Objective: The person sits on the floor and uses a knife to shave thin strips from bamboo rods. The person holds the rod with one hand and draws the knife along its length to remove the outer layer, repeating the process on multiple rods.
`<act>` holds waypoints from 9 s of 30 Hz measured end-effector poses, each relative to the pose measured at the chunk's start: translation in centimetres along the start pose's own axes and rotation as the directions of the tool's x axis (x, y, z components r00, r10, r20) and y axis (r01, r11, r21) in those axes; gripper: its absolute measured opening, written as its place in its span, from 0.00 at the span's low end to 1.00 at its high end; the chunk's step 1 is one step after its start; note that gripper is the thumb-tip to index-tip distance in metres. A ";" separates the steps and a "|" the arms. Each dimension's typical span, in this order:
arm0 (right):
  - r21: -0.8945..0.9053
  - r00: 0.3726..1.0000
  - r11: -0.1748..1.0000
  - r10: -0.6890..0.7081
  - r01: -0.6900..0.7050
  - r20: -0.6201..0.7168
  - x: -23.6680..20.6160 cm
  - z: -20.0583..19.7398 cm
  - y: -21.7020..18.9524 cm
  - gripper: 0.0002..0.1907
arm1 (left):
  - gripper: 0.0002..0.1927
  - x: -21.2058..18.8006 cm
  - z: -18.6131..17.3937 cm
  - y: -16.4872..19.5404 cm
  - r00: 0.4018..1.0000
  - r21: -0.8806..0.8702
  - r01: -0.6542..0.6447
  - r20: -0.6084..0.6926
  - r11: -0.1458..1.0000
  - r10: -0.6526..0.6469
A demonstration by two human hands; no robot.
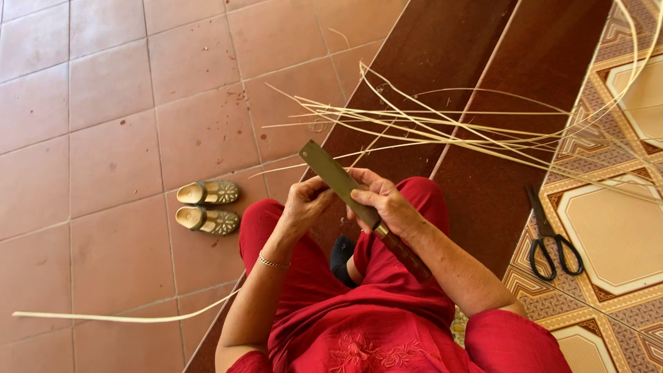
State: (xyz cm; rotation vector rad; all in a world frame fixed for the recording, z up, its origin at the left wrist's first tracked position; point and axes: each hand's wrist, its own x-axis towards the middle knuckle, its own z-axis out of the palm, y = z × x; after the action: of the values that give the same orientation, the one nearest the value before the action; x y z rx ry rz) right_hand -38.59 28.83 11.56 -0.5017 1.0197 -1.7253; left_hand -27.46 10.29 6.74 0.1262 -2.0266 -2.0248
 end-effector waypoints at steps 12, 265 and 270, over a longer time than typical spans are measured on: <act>-0.032 0.863 0.905 -0.415 0.424 -0.287 0.0 -13.5 -7.9 0.22 | 0.10 -9.3 -6.6 -1.7 0.915 0.174 0.401 -0.039 0.899 -0.401; -0.021 0.983 0.993 0.116 -0.114 0.142 0.5 -2.7 2.9 0.15 | 0.09 -5.4 0.0 -1.6 0.963 -0.037 0.233 -0.129 0.972 -0.236; -0.003 0.995 0.999 0.046 -0.046 0.090 0.6 -4.1 2.0 0.10 | 0.09 -5.8 -0.2 -1.1 0.941 -0.152 0.313 -0.081 0.937 -0.328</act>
State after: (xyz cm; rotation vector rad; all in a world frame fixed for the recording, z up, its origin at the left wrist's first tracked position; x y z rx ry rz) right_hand -40.76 29.67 7.59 -0.5477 0.9608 -1.6466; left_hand -21.99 11.55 4.94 0.5585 -1.8941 -2.2871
